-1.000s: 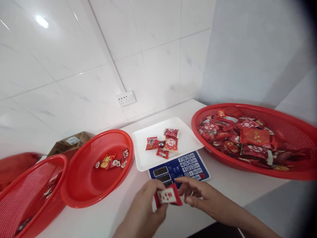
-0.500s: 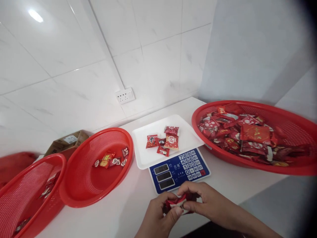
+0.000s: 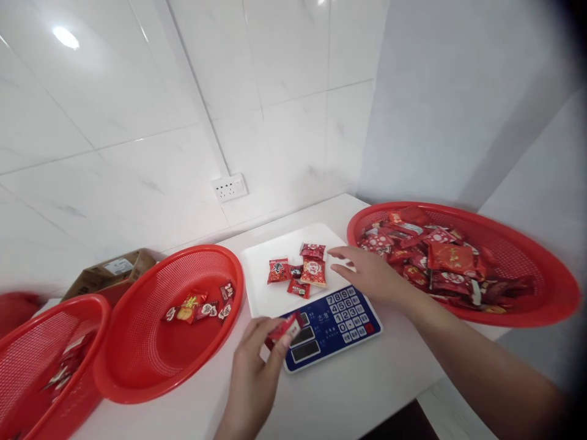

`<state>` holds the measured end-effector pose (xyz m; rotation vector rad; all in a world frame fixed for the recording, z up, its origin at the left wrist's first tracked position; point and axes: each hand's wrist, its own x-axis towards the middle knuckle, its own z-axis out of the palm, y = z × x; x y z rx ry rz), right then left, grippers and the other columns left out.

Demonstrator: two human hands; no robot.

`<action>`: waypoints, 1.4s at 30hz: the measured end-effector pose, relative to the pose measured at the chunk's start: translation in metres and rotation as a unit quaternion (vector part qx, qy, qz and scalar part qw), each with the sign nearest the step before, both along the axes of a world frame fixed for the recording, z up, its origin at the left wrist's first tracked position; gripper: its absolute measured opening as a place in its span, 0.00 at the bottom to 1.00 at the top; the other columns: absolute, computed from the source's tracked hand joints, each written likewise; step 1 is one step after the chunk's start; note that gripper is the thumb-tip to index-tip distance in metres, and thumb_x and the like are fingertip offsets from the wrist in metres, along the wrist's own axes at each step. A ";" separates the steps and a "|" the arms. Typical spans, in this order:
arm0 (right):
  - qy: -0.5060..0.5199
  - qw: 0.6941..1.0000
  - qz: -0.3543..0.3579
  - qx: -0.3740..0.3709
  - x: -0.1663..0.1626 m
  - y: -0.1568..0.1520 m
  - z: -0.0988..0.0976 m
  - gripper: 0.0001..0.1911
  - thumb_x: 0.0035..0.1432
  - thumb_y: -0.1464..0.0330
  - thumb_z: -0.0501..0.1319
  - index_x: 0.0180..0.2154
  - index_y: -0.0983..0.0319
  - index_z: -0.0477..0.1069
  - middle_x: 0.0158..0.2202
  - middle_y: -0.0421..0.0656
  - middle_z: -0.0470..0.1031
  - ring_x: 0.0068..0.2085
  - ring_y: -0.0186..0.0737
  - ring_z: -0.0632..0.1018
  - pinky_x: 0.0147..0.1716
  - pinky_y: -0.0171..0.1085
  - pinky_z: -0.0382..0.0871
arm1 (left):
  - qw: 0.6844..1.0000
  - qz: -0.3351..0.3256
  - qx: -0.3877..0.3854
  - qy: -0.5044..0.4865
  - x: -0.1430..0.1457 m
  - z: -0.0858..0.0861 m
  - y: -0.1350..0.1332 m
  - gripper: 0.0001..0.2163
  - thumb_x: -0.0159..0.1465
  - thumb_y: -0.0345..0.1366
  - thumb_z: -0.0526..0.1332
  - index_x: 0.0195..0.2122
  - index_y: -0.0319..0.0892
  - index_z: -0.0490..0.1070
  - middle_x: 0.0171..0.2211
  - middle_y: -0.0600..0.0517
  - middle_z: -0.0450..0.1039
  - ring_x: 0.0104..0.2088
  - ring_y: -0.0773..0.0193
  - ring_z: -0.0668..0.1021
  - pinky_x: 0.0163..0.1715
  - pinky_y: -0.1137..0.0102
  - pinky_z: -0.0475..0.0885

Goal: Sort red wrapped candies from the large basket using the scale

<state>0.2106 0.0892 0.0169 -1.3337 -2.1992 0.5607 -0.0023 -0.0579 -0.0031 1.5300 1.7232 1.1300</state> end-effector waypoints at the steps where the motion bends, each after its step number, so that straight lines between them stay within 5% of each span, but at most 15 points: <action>1: -0.053 0.998 -0.002 0.023 -0.005 0.011 0.002 0.18 0.59 0.66 0.53 0.51 0.60 0.65 0.53 0.47 0.70 0.52 0.46 0.70 0.49 0.42 0.64 | 0.998 0.019 0.025 0.048 -0.005 0.005 0.008 0.14 0.60 0.45 0.56 0.41 0.44 0.72 0.39 0.47 0.73 0.38 0.58 0.74 0.38 0.67 0.68; 8: -0.172 0.985 0.019 0.025 -0.037 0.056 -0.010 0.17 0.59 0.68 0.52 0.49 0.63 0.67 0.51 0.53 0.71 0.50 0.52 0.71 0.44 0.44 0.65 | 0.963 0.052 0.023 0.263 -0.019 0.006 0.062 0.11 0.61 0.40 0.56 0.43 0.43 0.66 0.30 0.50 0.73 0.33 0.57 0.76 0.31 0.66 0.69; 14: -0.194 0.981 0.020 0.009 -0.042 0.068 -0.016 0.15 0.57 0.64 0.55 0.45 0.61 0.69 0.46 0.51 0.75 0.45 0.50 0.74 0.37 0.40 0.65 | 0.946 0.053 0.092 0.306 -0.014 -0.007 0.067 0.15 0.61 0.35 0.56 0.49 0.41 0.64 0.52 0.41 0.64 0.52 0.50 0.67 0.50 0.54 0.62; 28: -0.021 0.999 -0.024 0.024 -0.024 0.029 0.005 0.17 0.58 0.64 0.54 0.49 0.58 0.65 0.45 0.42 0.76 0.43 0.41 0.75 0.41 0.36 0.66 | 0.979 0.048 0.114 0.160 -0.022 -0.001 0.015 0.11 0.62 0.39 0.56 0.45 0.45 0.68 0.50 0.46 0.67 0.53 0.56 0.68 0.52 0.58 0.63; 37: 0.052 0.998 0.025 0.014 -0.029 0.021 0.004 0.16 0.54 0.68 0.57 0.46 0.57 0.69 0.46 0.41 0.75 0.39 0.42 0.77 0.41 0.41 0.69 | 0.986 0.083 0.094 0.110 -0.025 0.003 0.002 0.11 0.61 0.41 0.57 0.43 0.45 0.69 0.49 0.46 0.70 0.53 0.55 0.69 0.49 0.58 0.65; 42: 0.105 0.990 0.087 0.025 -0.032 -0.012 0.009 0.17 0.53 0.68 0.58 0.46 0.56 0.68 0.45 0.42 0.75 0.42 0.41 0.76 0.43 0.41 0.69 | 0.997 0.054 0.058 0.021 -0.020 0.006 -0.006 0.14 0.61 0.44 0.57 0.45 0.44 0.67 0.43 0.46 0.72 0.45 0.57 0.73 0.45 0.61 0.67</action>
